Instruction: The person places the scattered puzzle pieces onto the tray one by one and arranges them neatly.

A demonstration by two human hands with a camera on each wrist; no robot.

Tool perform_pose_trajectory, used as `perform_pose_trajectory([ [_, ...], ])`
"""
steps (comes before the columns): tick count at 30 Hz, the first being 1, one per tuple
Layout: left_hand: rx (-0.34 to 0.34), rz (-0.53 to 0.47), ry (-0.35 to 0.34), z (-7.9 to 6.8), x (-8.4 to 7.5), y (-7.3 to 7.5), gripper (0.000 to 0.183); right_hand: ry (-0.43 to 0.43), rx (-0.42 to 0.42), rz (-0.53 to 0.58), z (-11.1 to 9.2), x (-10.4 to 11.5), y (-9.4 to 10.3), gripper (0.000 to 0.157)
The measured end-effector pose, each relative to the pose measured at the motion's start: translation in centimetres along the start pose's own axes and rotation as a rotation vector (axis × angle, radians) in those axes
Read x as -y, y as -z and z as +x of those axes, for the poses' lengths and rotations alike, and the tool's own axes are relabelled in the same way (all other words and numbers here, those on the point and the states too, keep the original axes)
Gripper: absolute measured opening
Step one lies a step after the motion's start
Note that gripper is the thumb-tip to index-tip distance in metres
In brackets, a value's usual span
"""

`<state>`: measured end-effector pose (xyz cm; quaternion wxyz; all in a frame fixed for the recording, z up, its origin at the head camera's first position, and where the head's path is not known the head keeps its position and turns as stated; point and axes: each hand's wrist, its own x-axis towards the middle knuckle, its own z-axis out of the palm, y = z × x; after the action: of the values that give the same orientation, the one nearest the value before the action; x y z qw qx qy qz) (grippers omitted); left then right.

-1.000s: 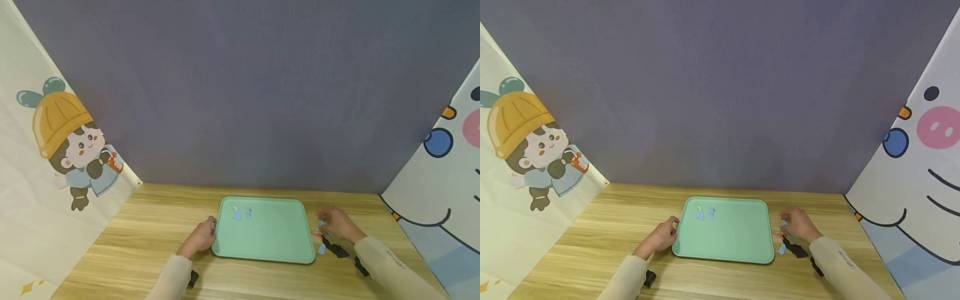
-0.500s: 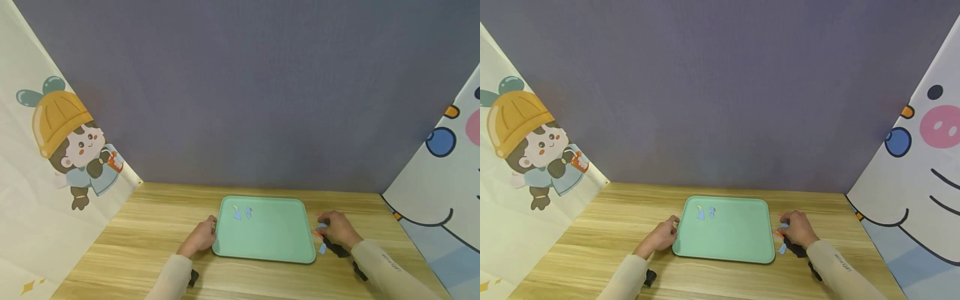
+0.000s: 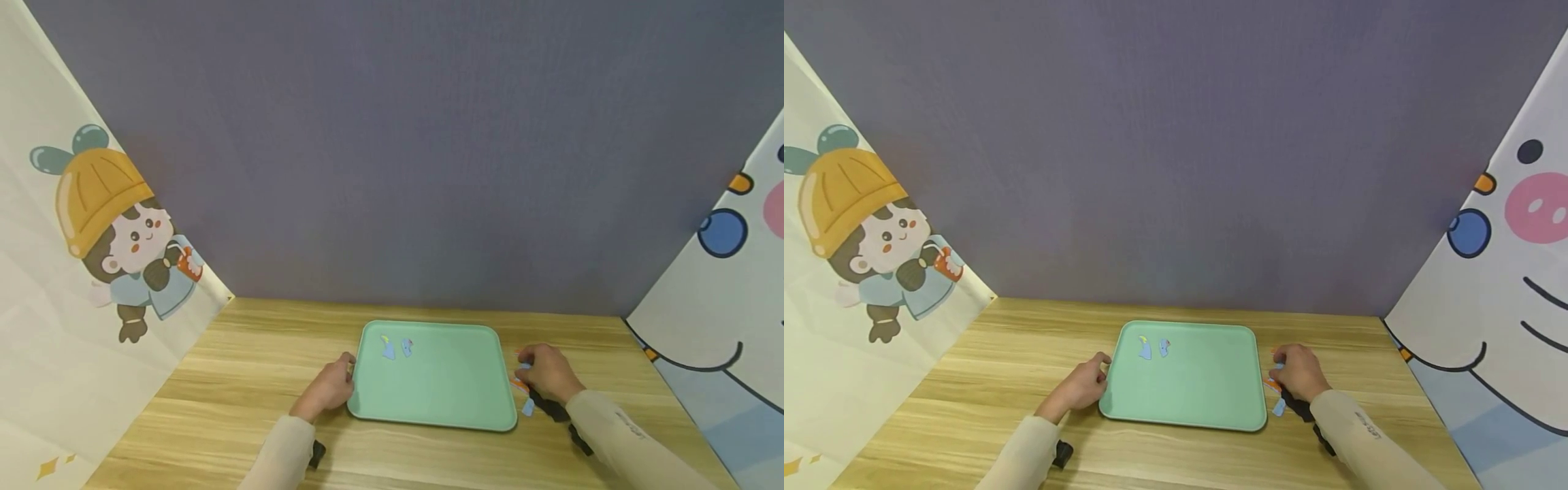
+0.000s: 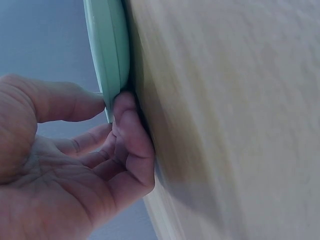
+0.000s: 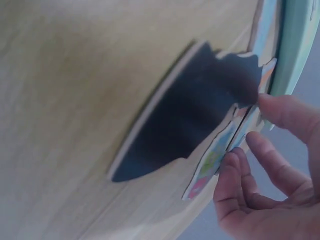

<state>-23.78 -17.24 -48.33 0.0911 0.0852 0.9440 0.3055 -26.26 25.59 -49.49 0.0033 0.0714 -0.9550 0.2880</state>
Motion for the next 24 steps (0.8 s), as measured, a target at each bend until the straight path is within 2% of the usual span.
perform_pose_trajectory([
  [8,-0.001,-0.002,0.004,0.0,-0.1,-0.1,0.042,-0.021,-0.028,0.062,0.2,0.3,0.1,0.032],
  [15,-0.010,0.004,0.010,0.0,0.0,-0.2,0.042,0.210,-0.144,0.102,1.1,2.0,0.1,0.030],
  [19,-0.011,0.001,0.003,0.0,-0.1,-0.2,0.041,0.232,-0.123,0.130,1.5,3.2,-0.6,0.031],
  [24,-0.011,0.003,-0.002,0.0,-0.1,-0.1,0.041,0.289,-0.071,0.129,2.3,5.2,-1.8,0.024],
])
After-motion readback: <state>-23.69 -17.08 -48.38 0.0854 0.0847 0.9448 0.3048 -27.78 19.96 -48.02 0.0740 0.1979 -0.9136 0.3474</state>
